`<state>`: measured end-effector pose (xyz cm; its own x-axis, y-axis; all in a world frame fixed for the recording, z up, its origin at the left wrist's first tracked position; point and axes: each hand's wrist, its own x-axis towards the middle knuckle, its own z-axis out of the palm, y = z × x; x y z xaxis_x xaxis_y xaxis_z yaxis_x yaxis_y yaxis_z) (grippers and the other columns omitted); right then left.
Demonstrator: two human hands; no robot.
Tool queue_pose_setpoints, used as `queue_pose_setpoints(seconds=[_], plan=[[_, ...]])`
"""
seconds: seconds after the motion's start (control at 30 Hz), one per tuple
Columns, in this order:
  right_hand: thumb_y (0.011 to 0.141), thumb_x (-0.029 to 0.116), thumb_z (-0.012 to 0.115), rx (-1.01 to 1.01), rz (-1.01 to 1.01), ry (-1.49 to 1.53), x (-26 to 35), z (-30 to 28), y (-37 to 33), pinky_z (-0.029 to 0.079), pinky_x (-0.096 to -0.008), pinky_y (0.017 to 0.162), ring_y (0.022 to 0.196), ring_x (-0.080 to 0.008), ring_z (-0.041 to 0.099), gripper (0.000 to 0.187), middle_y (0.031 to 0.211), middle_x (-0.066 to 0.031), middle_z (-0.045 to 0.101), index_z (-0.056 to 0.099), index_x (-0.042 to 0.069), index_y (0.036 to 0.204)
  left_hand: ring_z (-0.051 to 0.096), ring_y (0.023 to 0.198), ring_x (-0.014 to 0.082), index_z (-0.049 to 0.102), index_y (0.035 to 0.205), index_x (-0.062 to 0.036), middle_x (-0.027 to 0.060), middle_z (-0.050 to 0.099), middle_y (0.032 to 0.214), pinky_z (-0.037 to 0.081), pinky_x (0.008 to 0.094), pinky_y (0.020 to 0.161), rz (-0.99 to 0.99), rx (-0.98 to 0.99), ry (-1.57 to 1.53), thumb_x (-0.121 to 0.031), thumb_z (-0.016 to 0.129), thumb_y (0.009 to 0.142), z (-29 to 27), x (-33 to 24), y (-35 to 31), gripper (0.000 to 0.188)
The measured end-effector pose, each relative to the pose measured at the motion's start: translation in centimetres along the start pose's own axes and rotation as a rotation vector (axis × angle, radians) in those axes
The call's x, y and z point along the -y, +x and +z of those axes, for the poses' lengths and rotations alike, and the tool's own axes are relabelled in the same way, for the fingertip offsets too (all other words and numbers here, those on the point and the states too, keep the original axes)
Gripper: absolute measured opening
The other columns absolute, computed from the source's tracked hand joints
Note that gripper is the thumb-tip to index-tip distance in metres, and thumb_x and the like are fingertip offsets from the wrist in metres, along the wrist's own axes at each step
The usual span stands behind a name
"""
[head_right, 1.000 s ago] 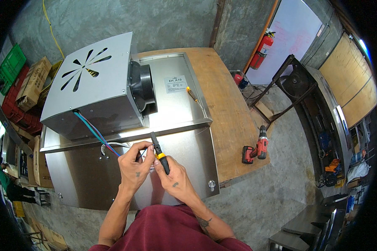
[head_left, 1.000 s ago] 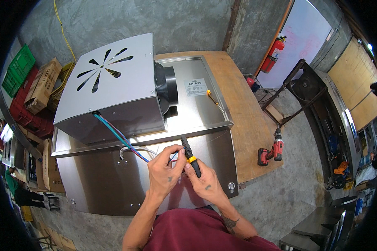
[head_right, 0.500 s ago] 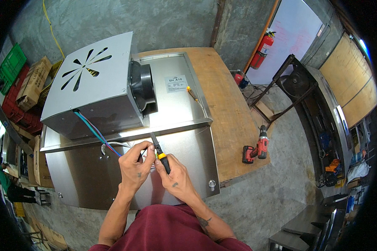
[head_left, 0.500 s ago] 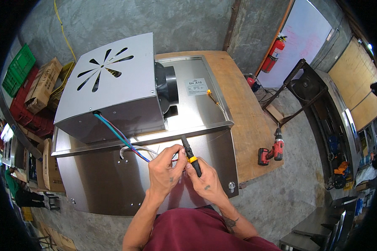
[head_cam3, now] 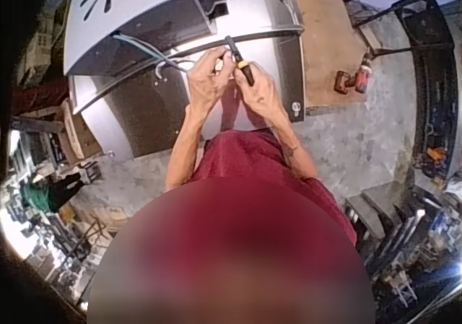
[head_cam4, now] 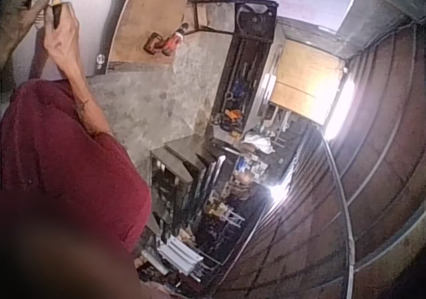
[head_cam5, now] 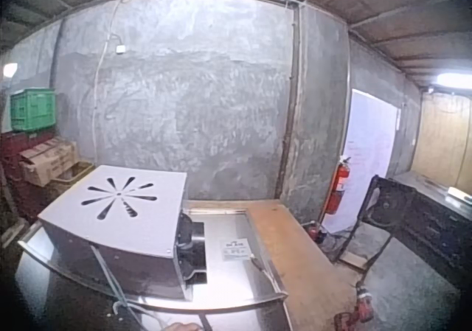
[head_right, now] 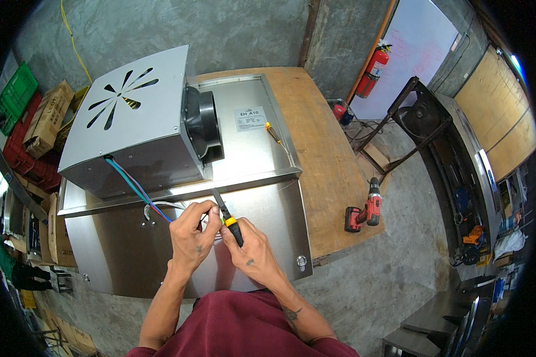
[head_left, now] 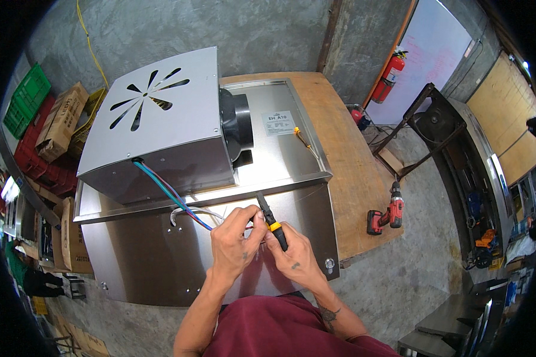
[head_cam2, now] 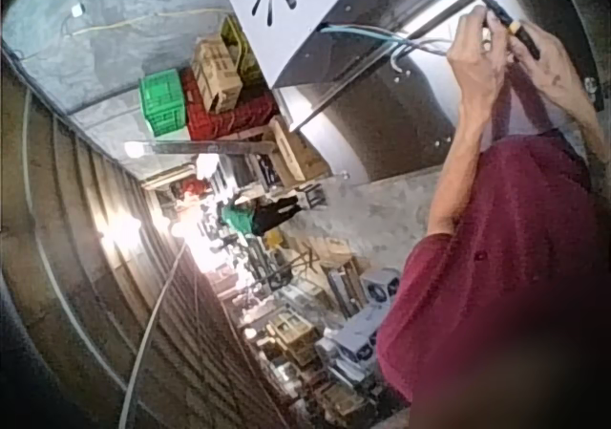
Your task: The person strips wire ends with pliers and secures them into a green terminal block using a screwdriver. They then lift and reposition a stainless steel kitchen hood unit.
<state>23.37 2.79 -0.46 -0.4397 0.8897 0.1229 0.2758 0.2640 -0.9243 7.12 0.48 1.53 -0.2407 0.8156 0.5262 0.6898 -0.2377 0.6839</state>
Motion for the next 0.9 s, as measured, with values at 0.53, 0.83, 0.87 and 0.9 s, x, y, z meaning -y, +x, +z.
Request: queue_pose_setpoints(seconds=[0.53, 0.83, 0.87, 0.9], plan=[[0.111, 0.023, 0.064, 0.061, -0.078, -0.012, 0.0, -0.8, 0.4, 0.055, -0.0423, 0.081, 0.09, -0.0306, 0.068, 0.033, 0.106, -0.02, 0.066, 0.065, -0.006, 0.126, 0.07, 0.065, 0.0275, 0.068, 0.101, -0.0006, 0.0136, 0.069, 0.083, 0.054, 0.0387, 0.057, 0.021, 0.105, -0.001, -0.008, 0.074, 0.097, -0.5, 0.3, 0.2, 0.01], [0.11, 0.02, 0.066, 0.057, -0.141, -0.006, 0.2, -0.9, 0.6, 0.055, -0.043, 0.08, 0.09, -0.0303, 0.069, 0.03, 0.105, -0.0187, 0.067, 0.065, -0.007, 0.125, 0.067, 0.057, 0.0274, 0.063, 0.094, -0.0009, 0.0133, 0.068, 0.076, 0.051, 0.0395, 0.052, 0.049, 0.172, 0.046, -0.008, 0.069, 0.1, -1.3, 0.2, 0.7, 0.011], [0.11, 0.019, 0.066, 0.003, -0.214, 0.018, 0.2, -0.5, 0.9, 0.055, -0.0431, 0.079, 0.089, -0.0301, 0.069, 0.029, 0.104, -0.0183, 0.067, 0.065, -0.007, 0.123, 0.067, 0.056, 0.0278, 0.064, 0.094, -0.001, 0.0135, 0.068, 0.075, 0.051, 0.0396, 0.052, 0.04, 0.173, 0.033, -0.009, 0.069, 0.101, -1.4, 0.2, 0.7, 0.012], [0.11, 0.019, 0.066, -0.05, -0.288, 0.041, 0.2, -0.3, 1.1, 0.055, -0.0433, 0.078, 0.088, -0.0298, 0.069, 0.028, 0.103, -0.0179, 0.068, 0.066, -0.007, 0.122, 0.067, 0.056, 0.0281, 0.064, 0.093, -0.001, 0.0136, 0.068, 0.074, 0.051, 0.0398, 0.052, 0.03, 0.173, 0.021, -0.009, 0.068, 0.101, -1.4, 0.2, 0.8, 0.012]])
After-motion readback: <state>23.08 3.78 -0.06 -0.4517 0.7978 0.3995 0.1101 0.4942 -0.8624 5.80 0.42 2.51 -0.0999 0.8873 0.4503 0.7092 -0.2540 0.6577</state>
